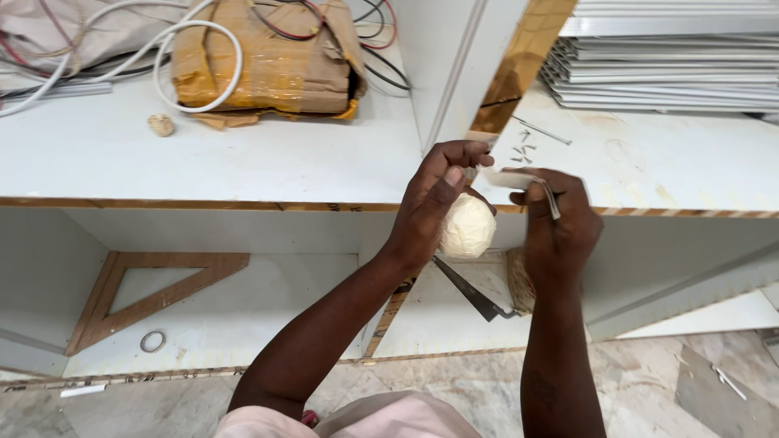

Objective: The person sits on the floor and applies white adhesive tape to the edges of a white cabinet. They tear off pieces of tape and press them along the vertical and horizontal edges of the cabinet structure.

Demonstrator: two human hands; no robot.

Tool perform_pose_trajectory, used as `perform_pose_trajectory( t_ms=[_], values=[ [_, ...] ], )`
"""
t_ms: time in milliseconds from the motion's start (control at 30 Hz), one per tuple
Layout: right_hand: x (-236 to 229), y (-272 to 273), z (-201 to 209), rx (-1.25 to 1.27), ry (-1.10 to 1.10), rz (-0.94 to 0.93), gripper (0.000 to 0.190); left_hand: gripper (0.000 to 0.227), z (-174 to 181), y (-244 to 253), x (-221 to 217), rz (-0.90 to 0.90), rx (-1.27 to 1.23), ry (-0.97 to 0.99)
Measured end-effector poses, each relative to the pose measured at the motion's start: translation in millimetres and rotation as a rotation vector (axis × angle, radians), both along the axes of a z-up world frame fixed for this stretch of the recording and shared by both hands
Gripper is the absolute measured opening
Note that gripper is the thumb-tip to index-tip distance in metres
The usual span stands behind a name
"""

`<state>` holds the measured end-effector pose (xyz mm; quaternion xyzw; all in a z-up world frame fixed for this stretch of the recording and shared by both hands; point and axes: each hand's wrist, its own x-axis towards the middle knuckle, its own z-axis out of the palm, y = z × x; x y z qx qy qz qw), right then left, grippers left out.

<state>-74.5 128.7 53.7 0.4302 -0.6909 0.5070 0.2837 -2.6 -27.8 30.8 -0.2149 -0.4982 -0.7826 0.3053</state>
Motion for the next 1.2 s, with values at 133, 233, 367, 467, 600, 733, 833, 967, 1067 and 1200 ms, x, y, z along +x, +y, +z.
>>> perform_pose_trajectory(
  t_ms=[133, 233, 367, 467, 600, 733, 833, 967, 1067, 1200],
  values=[
    [15.1, 9.8, 9.7, 0.09, 0.143, 0.066, 0.009, 0.061, 1.0, 6.4, 0.0, 0.068, -0.094, -0.015],
    [14.6, 17.5, 12.1, 0.104, 0.182, 0.151, 0.015, 0.058, -0.6, 12.5, -2.7, 0.152, -0.144, -0.011],
    [12.8, 29.0, 12.1, 0.138, 0.192, 0.243, 0.019, 0.057, -4.9, 18.8, -4.9, 0.204, -0.164, -0.067],
    [11.1, 36.8, 13.8, 0.201, 0.237, 0.258, 0.02, 0.061, -8.4, 24.6, -9.7, 0.257, -0.166, -0.081],
    [10.1, 43.6, 11.7, 0.241, 0.207, 0.287, 0.024, 0.062, -13.7, 31.7, -15.1, 0.213, -0.047, -0.114],
    [5.9, 52.8, 5.7, 0.235, 0.267, 0.297, 0.033, 0.056, -17.1, 41.5, -19.6, 0.176, 0.067, -0.102],
    [0.4, 59.6, -0.2, 0.23, 0.289, 0.317, 0.043, 0.052, -19.7, 51.1, -25.7, 0.125, 0.15, -0.097],
    [-2.8, 71.1, -3.1, 0.263, 0.33, 0.331, 0.064, 0.052, -20.1, 63.9, -34.1, 0.022, 0.273, -0.118],
    [-4.5, 75.2, -7.4, 0.302, 0.376, 0.289, 0.074, 0.056, -17.8, 72.1, -37.0, -0.044, 0.323, -0.146],
    [-13.4, 83.2, -14.5, 0.278, 0.412, 0.215, 0.07, 0.062, -11.9, 86.8, -36.5, -0.185, 0.353, -0.213]
  ],
)
